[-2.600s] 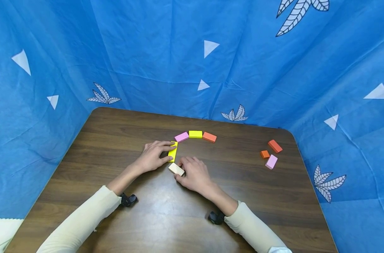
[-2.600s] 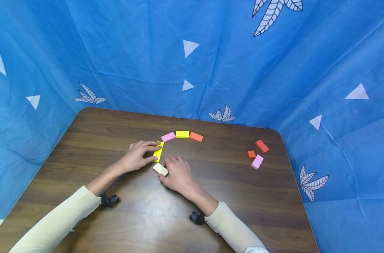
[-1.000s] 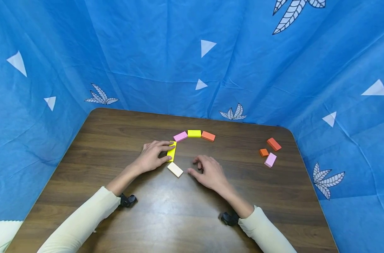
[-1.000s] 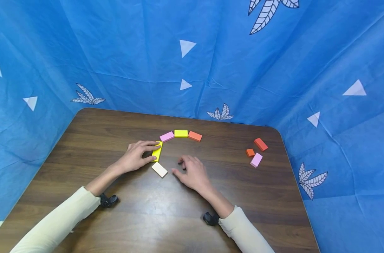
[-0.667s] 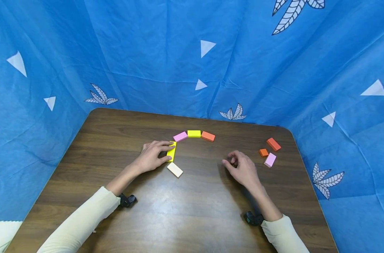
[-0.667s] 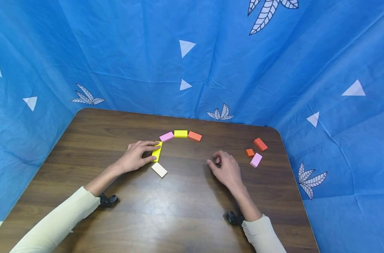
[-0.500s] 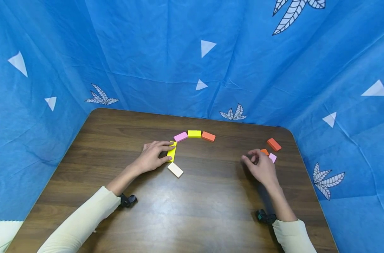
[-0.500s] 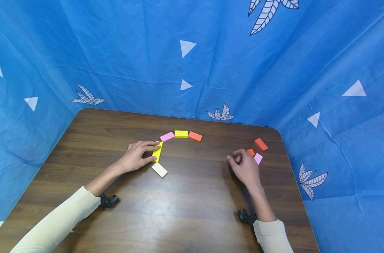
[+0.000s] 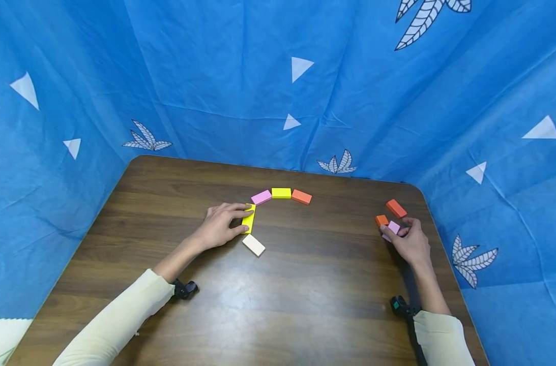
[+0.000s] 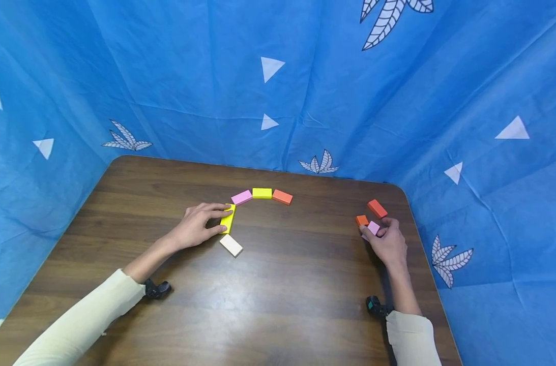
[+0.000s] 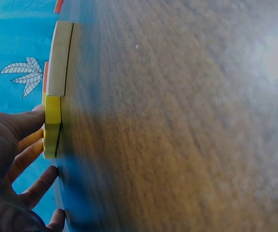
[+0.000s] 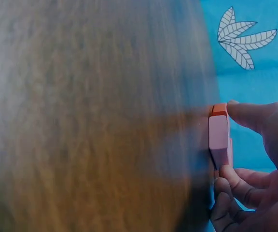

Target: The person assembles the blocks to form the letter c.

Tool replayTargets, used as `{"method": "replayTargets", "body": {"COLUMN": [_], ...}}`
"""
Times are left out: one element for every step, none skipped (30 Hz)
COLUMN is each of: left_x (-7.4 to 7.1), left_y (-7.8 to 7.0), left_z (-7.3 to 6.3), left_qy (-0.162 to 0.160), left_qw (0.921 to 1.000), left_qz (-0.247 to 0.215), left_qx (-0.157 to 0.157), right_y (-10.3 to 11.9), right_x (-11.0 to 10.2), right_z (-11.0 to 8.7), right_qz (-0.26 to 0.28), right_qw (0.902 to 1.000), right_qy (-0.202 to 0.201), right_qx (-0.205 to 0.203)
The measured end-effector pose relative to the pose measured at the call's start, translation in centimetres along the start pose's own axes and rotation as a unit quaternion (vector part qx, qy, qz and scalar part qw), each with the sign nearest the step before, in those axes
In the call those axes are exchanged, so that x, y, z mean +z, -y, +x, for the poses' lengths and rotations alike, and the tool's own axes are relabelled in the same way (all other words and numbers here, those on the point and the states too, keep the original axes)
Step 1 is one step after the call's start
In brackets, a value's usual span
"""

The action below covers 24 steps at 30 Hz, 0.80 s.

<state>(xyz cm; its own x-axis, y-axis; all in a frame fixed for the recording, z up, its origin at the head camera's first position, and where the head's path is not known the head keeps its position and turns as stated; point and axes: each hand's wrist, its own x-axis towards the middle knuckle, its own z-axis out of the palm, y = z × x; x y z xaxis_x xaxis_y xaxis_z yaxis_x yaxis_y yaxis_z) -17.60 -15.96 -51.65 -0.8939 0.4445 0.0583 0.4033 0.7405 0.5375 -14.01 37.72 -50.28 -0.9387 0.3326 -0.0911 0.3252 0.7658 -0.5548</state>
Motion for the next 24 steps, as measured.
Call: {"method": "replayTargets", "body": {"left_x": [0.04,0.04,0.04,0.06,0.06,0.05,0.05,0.04,0.04,0.02,0.01,0.01,0.00,0.00,0.01,0.02,0.03,0.04,0.05,0.07,0.08,0.10,0.10,0.11], "left_y": [0.05,0.08,0.12,0.12,0.09,0.06,0.04,0.03,0.03,-0.01,-0.03,-0.03,-0.04,-0.05,-0.06,-0.06,-0.06,-0.06,-0.08,-0.06,-0.05,-0.03,-0.04,-0.05], "left_z": [0.01,0.00,0.01,0.02,0.01,-0.01,-0.01,-0.03,-0.05,-0.06,-0.06,-0.04,-0.05,-0.06,-0.07,-0.06,-0.04,-0.04,-0.05,-0.03,-0.01,0.00,0.00,0.00], "left_qy": [0.001,0.003,0.004,0.005,0.005,0.005,0.004,0.002,0.000,-0.002,-0.003,-0.004,-0.004,-0.003,-0.002,-0.001,0.001,0.003,0.003,0.004,0.004,0.004,0.004,0.003], "left_qw": [1.0000,1.0000,1.0000,1.0000,1.0000,1.0000,1.0000,1.0000,1.0000,1.0000,1.0000,1.0000,1.0000,1.0000,1.0000,1.0000,1.0000,1.0000,1.0000,1.0000,1.0000,1.0000,1.0000,1.0000], "left_qz": [0.000,0.001,0.001,0.001,0.001,0.000,0.000,0.000,-0.001,-0.001,-0.002,-0.001,0.000,0.000,0.001,0.002,0.002,0.003,0.003,0.003,0.003,0.003,0.003,0.002], "left_qx": [-0.001,-0.001,-0.003,-0.003,-0.003,-0.003,-0.002,-0.001,0.000,0.001,0.002,0.003,0.002,0.002,0.001,0.000,-0.001,-0.002,-0.003,-0.004,-0.004,-0.004,-0.005,-0.004], "right_y": [-0.03,-0.05,-0.07,-0.16,-0.23,-0.31,-0.38,-0.42,-0.46,-0.47,-0.48,-0.50,-0.56,-0.57,-0.60,-0.61,-0.64,-0.67,-0.69,-0.69,-0.70,-0.74,-0.74,-0.70], "right_x": [0.09,0.17,0.22,0.22,0.19,0.15,0.09,0.02,-0.04,-0.12,-0.17,-0.20,-0.19,-0.19,-0.18,-0.16,-0.12,-0.08,-0.05,-0.03,-0.02,-0.01,0.01,0.01], "right_z": [0.08,0.17,0.29,0.37,0.45,0.55,0.66,0.71,0.75,0.78,0.79,0.78,0.80,0.77,0.76,0.74,0.75,0.77,0.78,0.76,0.77,0.80,0.82,0.81], "right_qz": [-0.002,-0.004,-0.007,-0.010,-0.014,-0.016,-0.019,-0.022,-0.026,-0.027,-0.029,-0.029,-0.030,-0.031,-0.031,-0.031,-0.032,-0.032,-0.032,-0.031,-0.032,-0.033,-0.034,-0.035], "right_qw": [1.0000,1.0000,0.9999,0.9999,0.9997,0.9996,0.9995,0.9994,0.9993,0.9992,0.9992,0.9992,0.9992,0.9992,0.9992,0.9992,0.9991,0.9992,0.9992,0.9993,0.9993,0.9993,0.9992,0.9992], "right_qy": [0.003,0.005,0.007,0.008,0.009,0.012,0.014,0.016,0.017,0.017,0.017,0.017,0.017,0.016,0.014,0.013,0.011,0.008,0.006,0.004,0.003,0.000,-0.002,-0.005], "right_qx": [0.000,-0.003,-0.007,-0.011,-0.016,-0.019,-0.022,-0.023,-0.023,-0.023,-0.022,-0.021,-0.021,-0.022,-0.022,-0.023,-0.024,-0.023,-0.023,-0.022,-0.022,-0.020,-0.019,-0.018]}}
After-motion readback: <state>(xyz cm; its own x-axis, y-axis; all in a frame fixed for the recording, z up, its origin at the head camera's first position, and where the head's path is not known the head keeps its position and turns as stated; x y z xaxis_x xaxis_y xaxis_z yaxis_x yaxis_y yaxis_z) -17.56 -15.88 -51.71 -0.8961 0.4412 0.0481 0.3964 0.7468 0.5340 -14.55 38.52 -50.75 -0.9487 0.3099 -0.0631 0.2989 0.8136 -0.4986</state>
